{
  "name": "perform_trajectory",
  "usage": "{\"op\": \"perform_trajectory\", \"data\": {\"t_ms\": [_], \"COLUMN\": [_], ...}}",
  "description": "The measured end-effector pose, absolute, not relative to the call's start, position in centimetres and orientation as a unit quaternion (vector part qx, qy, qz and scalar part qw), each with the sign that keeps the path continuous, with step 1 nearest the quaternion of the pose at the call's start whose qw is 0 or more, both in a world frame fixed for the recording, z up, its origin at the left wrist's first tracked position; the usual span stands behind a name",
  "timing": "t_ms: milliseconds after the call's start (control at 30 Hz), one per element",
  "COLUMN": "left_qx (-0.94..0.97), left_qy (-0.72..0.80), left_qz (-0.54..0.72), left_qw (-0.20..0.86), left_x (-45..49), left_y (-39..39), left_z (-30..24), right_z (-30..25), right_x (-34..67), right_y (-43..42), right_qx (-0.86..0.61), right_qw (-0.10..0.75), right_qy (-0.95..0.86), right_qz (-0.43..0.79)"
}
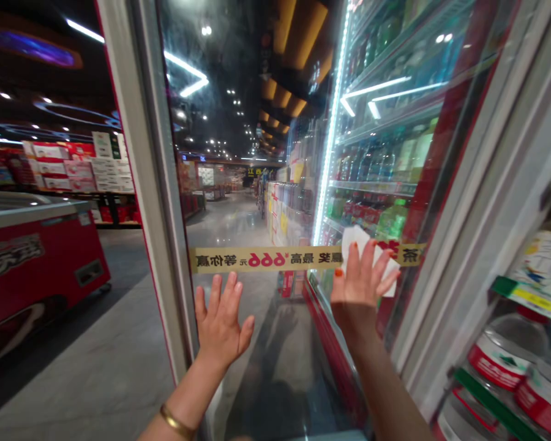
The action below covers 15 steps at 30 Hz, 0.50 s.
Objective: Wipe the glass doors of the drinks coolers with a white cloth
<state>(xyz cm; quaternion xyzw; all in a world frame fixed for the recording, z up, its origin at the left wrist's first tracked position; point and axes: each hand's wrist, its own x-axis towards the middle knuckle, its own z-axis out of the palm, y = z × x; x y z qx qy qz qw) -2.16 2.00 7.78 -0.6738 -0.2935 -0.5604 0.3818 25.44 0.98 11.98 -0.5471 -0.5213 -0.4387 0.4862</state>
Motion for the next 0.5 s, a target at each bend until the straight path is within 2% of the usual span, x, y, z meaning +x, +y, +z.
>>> {"op": "perform_trajectory", "data": {"t_ms": [67,133,267,367,500], "left_qx": [-0.665,-0.657,-0.655,-0.664,-0.655], "left_qy": [-0.291,-0.292,-0.302,-0.305,-0.31], "left_qz": [-0.573,-0.586,-0.596,-0.592,-0.601], "left_qw": [0.38,0.374,0.352,0.34,0.336], "left_x": [-2.2,-2.3,-2.5,-2.4,-2.2], "left_y": [2.1,2.1,1.8,1.7,1.8], "left_z": [7.7,7.6,7.4,7.4,7.4], "right_z": [14.5,14.9,9.4,6.8,11.3], "right_x": [23.1,19.3,16.3,20.3,22.7], "right_y": [1.7,1.6,-0.7,-1.4,0.3], "right_qx": [-0.552,-0.495,-0.377,-0.403,-0.524], "right_qw": [0.485,0.432,0.342,0.354,0.432], "right_qy": [-0.529,-0.605,-0.711,-0.696,-0.59], "right_qz": [-0.424,-0.449,-0.484,-0.478,-0.437]}}
